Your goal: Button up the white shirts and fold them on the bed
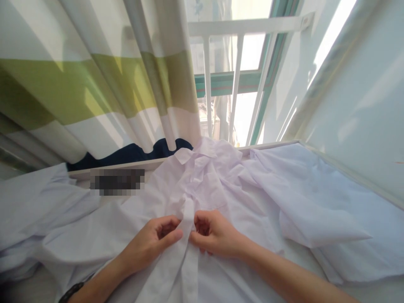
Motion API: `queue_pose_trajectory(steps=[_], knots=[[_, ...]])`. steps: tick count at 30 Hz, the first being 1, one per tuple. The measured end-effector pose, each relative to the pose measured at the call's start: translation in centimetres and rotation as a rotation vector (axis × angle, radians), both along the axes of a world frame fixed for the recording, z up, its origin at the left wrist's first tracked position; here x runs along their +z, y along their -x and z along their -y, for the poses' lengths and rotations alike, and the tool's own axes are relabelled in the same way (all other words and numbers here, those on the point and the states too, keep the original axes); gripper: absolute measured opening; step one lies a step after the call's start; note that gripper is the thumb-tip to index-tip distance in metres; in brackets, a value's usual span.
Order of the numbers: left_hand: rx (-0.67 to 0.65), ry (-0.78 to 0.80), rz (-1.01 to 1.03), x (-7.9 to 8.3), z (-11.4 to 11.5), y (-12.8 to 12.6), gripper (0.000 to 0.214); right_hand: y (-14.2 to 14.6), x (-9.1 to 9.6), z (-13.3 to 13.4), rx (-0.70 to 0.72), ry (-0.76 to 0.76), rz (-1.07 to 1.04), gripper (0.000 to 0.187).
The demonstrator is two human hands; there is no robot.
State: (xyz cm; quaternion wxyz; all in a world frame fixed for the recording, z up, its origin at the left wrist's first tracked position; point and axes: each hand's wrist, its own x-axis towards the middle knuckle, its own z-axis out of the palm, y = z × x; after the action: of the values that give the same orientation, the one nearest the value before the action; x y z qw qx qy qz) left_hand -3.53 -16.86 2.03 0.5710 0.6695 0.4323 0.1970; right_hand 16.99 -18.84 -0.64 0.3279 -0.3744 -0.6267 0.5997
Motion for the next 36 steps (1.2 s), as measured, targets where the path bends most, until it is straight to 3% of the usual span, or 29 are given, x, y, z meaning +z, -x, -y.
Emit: queue_pose_trajectory(steps=[8, 14, 19, 24, 30, 36], knots=[[0.137, -0.119, -0.154, -0.8, 0.2, -0.4, 0.036, 0.0, 0.2, 0.2, -0.059, 0.01, -0.08, 0.023], [-0.142, -0.045, -0.092, -0.5, 0.4, 0.3, 0.034, 0.4, -0.3, 0.5, -0.124, -0.135, 0.069, 0.021], [-0.177, -0.089, -0.114, -0.6, 0.6, 0.7, 0.032, 0.6, -0.3, 0.2, -0.117, -0.163, 0.133, 0.015], [-0.068, -0.119, -0.077, -0.6, 0.4, 0.6, 0.03, 0.4, -0.5, 0.2, -0.088, -0.122, 0.095, 0.018], [-0.094, -0.049, -0.108, -0.2, 0.1, 0.4, 0.03, 0.2, -0.3, 0.4, -0.027, -0.01, 0.048, 0.017], [-0.069, 0.037, -0.063, -0.4, 0.0, 0.7, 0.037, 0.7, 0.0, 0.3, -0.116, 0.07, 0.044, 0.016]])
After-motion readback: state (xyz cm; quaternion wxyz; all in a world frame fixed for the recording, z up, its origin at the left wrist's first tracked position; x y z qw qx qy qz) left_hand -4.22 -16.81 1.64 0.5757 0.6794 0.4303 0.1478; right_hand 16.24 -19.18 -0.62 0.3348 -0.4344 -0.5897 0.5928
